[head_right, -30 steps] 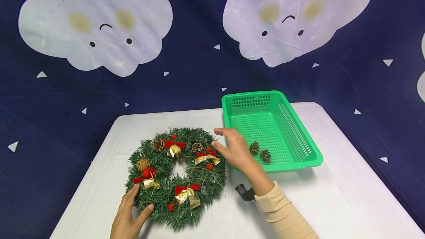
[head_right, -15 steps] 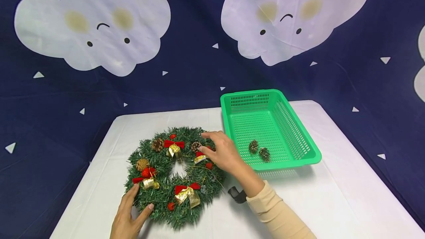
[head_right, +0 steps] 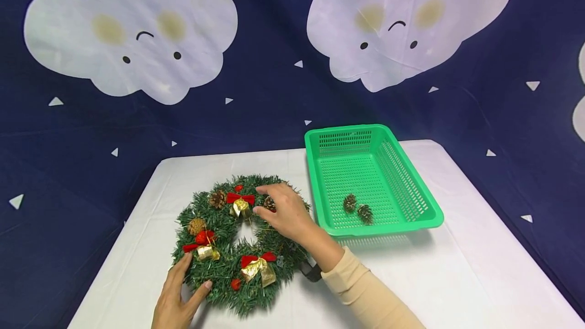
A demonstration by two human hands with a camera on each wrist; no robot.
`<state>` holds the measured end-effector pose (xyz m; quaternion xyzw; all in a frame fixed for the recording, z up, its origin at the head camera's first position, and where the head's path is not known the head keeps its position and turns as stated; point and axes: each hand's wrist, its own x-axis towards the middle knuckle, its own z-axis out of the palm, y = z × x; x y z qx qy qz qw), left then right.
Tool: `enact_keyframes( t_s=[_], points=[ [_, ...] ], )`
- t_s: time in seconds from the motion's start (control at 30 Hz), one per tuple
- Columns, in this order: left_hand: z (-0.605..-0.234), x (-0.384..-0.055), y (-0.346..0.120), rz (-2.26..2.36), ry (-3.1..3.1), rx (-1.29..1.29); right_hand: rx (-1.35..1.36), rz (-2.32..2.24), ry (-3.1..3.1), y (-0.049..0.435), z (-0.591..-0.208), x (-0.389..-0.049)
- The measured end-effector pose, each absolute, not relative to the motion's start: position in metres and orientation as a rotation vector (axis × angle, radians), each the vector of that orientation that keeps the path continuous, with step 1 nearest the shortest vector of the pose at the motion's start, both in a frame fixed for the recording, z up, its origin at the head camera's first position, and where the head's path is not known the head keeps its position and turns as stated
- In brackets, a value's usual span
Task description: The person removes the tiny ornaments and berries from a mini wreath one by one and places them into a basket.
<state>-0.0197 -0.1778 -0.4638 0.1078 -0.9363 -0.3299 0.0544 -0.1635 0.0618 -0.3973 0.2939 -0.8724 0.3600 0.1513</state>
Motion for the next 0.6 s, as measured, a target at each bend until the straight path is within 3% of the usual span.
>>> enact_keyframes(
  t_s=[0.6],
  points=[
    [-0.465, -0.019, -0.177, -0.989, -2.804, 0.299, 0.891, 1.039, -2.633, 0.027, -0.397, -0.16]
  ],
)
